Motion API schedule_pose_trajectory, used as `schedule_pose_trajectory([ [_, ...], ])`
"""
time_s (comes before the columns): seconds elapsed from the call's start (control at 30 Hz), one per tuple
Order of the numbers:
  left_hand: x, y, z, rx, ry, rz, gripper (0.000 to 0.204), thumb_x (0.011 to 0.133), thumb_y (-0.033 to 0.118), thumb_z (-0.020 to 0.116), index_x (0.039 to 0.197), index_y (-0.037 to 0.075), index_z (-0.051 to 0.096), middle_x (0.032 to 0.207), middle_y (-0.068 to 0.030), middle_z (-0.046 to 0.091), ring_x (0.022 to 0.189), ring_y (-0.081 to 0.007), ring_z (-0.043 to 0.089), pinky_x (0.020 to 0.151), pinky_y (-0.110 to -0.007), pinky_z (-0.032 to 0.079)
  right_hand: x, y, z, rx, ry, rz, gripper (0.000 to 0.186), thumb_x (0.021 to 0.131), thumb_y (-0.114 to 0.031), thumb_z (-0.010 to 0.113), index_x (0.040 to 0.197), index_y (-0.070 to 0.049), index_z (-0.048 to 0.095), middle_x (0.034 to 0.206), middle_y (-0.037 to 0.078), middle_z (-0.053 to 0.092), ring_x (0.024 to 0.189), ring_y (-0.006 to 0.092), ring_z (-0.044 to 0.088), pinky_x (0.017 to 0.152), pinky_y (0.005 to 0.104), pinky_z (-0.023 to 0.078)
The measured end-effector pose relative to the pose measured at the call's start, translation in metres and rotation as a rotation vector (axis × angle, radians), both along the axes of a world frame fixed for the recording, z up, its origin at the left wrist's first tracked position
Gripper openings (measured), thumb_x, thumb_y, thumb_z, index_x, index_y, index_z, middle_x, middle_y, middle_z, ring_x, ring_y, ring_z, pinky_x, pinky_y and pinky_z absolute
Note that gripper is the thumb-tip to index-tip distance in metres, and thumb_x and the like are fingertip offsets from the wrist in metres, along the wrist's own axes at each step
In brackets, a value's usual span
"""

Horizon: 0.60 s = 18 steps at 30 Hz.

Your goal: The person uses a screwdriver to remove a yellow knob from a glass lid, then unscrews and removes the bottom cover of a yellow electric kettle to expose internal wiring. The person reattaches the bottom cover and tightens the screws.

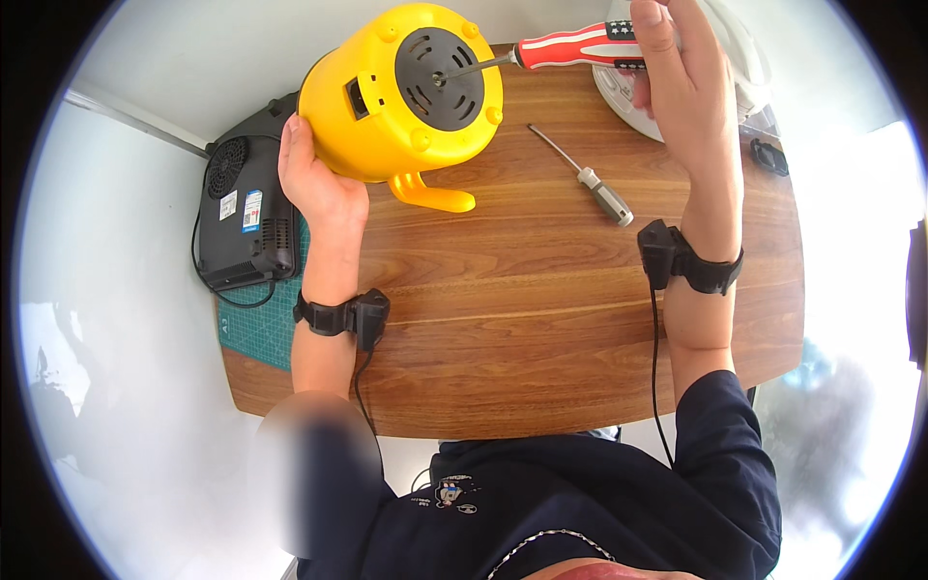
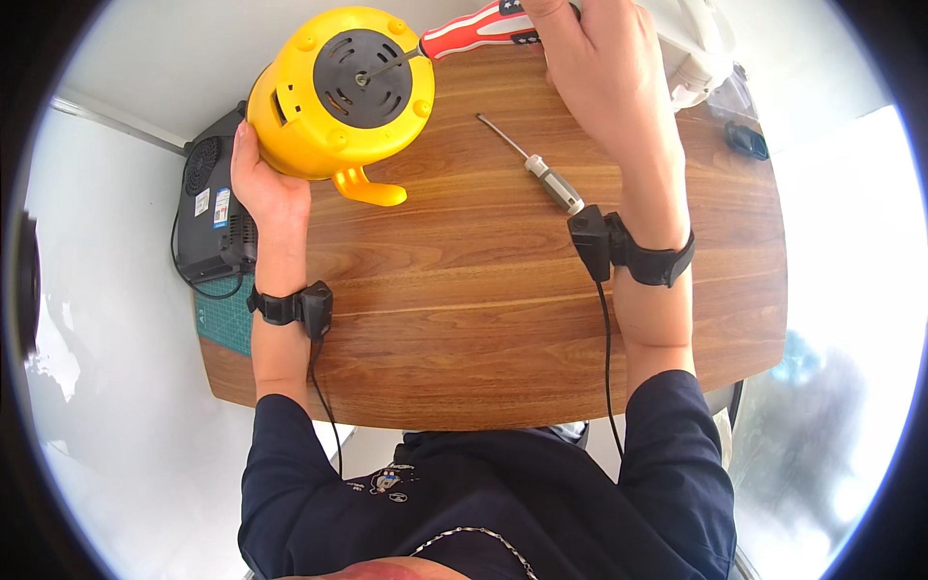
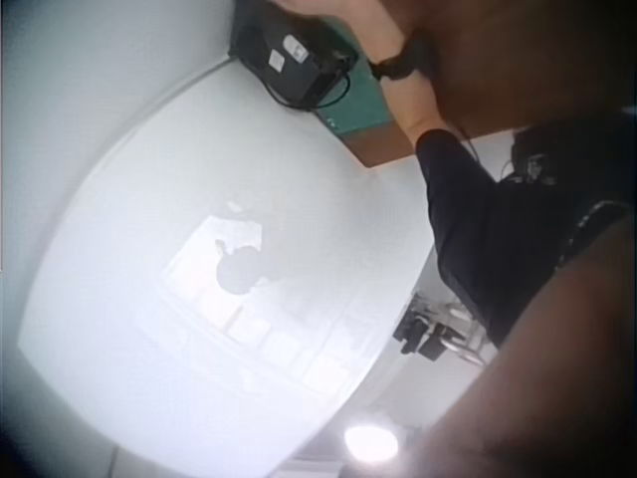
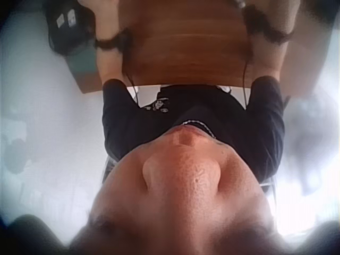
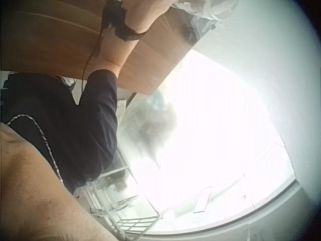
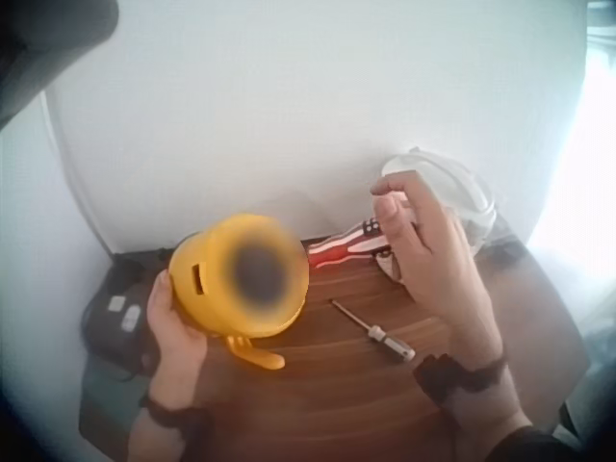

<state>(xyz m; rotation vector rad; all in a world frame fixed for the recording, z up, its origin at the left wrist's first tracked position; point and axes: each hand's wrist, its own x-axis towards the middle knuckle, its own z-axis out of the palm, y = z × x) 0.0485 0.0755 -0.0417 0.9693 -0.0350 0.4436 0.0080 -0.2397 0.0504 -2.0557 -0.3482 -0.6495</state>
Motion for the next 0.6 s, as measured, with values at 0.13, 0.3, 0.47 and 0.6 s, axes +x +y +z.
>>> schedule_pose_trajectory([
  [0.13,0.001,0.003,0.0,0.011,0.012,-0.005,0.027,0.112,0.016,0.042,0.123,0.0,0.06,0.121,-0.0109,0.067,0.113,-0.0223,0.066,0.101,-0.038,0.052,-0.008,0.014,0.006,0.208,0.108,0.03,0.032,0.105,-0.015,0.062,0.134,-0.003,0.054,0.097,0.002,0.059,0.071,0.0075,0.055,0.063,0.0242,0.048],
  [0.3,0.002,0.005,-0.004,0.061,0.033,0.004,0.033,0.112,0.018,0.04,0.132,-0.001,0.057,0.132,-0.0132,0.065,0.124,-0.026,0.063,0.11,-0.042,0.049,0.005,0.005,0.002,0.071,-0.03,-0.073,0.034,0.105,-0.014,0.062,0.136,-0.004,0.054,0.105,0.003,0.058,0.076,0.0088,0.058,0.07,0.0252,0.05],
  [0.47,0.002,-0.001,0.001,0.008,0.001,-0.009,0.025,0.112,0.015,0.042,0.119,0.0,0.061,0.117,-0.0104,0.068,0.109,-0.021,0.067,0.098,-0.037,0.054,-0.009,0.005,0.009,0.052,0.014,0.08,0.033,0.103,-0.014,0.065,0.134,-0.005,0.057,0.106,0.005,0.059,0.08,0.0094,0.059,0.073,0.0247,0.05],
  [0.6,0.001,-0.001,0.0,-0.007,0.004,-0.015,0.024,0.112,0.015,0.042,0.119,0.0,0.061,0.117,-0.0102,0.068,0.109,-0.021,0.067,0.098,-0.036,0.054,0.009,-0.009,-0.008,-0.097,-0.078,-0.001,0.035,0.101,-0.011,0.065,0.135,-0.004,0.057,0.107,0.006,0.06,0.085,0.0112,0.061,0.076,0.0264,0.051],
])
